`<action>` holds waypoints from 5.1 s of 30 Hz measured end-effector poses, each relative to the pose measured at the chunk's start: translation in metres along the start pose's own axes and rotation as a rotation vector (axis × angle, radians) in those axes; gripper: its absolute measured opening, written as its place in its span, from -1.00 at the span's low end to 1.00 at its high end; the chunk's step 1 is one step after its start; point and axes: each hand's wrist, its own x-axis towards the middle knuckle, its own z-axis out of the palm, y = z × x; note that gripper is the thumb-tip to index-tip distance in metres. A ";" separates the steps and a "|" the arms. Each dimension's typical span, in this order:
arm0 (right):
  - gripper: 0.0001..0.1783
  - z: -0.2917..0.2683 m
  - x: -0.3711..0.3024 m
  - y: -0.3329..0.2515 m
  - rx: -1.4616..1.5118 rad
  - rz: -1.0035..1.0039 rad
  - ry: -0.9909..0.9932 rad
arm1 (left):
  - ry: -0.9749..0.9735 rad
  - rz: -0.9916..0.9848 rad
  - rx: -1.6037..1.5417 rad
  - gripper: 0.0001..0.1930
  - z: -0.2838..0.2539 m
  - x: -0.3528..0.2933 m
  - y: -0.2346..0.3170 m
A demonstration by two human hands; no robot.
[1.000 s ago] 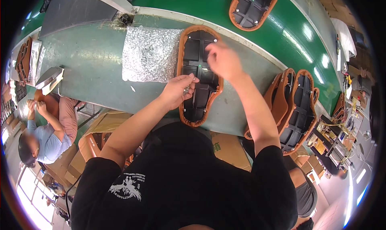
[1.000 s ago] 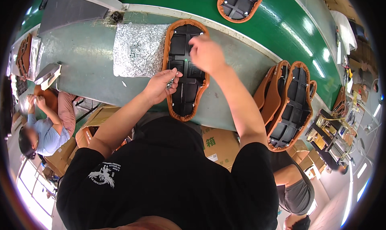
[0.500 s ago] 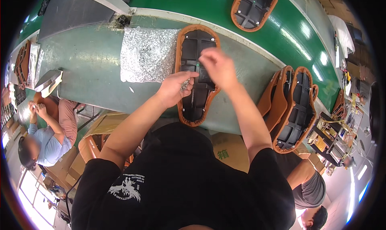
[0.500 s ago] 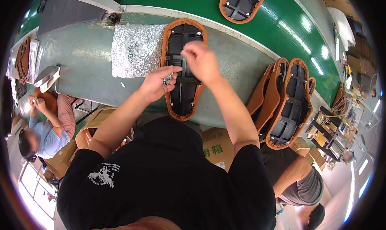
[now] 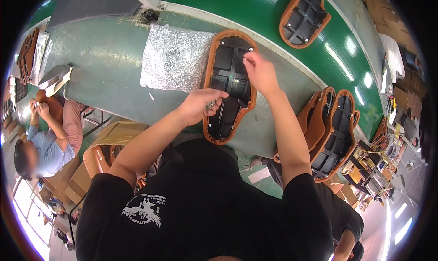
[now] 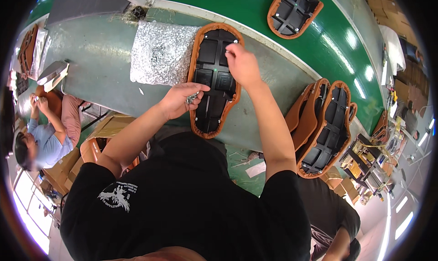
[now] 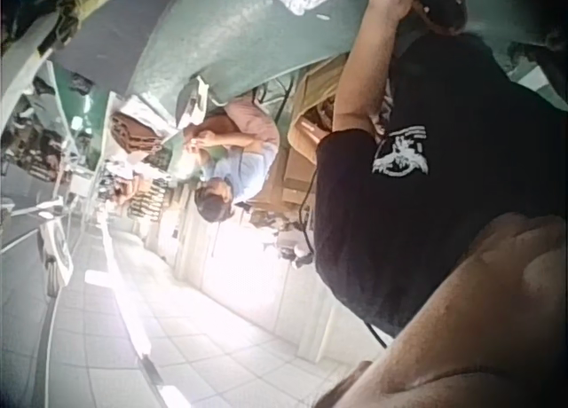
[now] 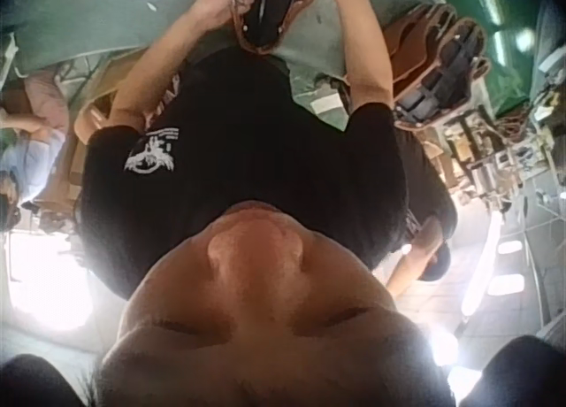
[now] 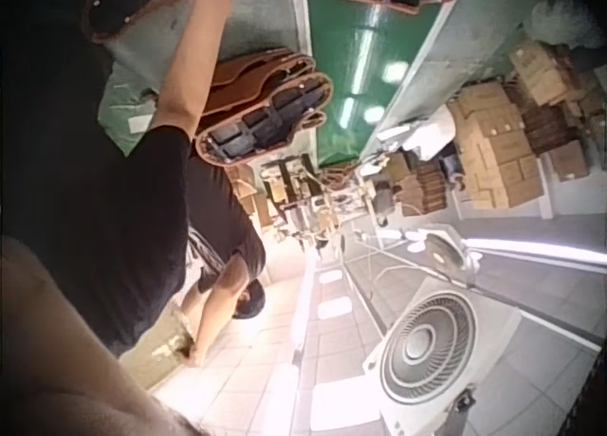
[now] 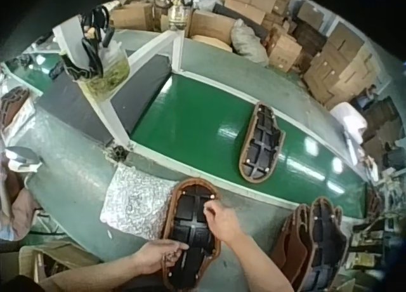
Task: The recorder is assembling bicycle seats by manually inserting components into the seat bases on an assembly line.
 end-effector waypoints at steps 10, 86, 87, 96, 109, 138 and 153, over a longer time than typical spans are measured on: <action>-0.90 0.052 0.074 -0.012 -0.381 -0.262 -0.188 | -0.022 0.001 0.033 -0.73 0.000 -0.019 -0.018; -0.67 0.049 -0.231 -0.040 -0.653 0.157 -0.494 | 0.124 0.062 0.163 -0.76 -0.050 -0.069 -0.166; -0.70 0.047 -0.234 -0.044 -0.648 0.206 -0.447 | 0.125 0.063 0.163 -0.76 -0.050 -0.068 -0.165; -0.82 0.051 -0.278 -0.041 -0.433 0.219 -0.367 | 0.114 0.052 0.106 -0.75 -0.052 -0.057 -0.166; -0.74 0.085 -0.264 -0.079 0.272 -0.061 -0.178 | 0.120 -0.096 0.020 -0.83 -0.056 -0.058 -0.160; -0.92 0.113 -0.228 -0.043 -0.279 -0.324 -0.181 | 0.142 0.185 -0.059 -0.60 -0.090 -0.076 -0.159; -0.69 0.118 -0.188 -0.071 -0.656 -0.167 -0.746 | 0.184 0.085 0.008 -0.51 -0.095 -0.088 -0.169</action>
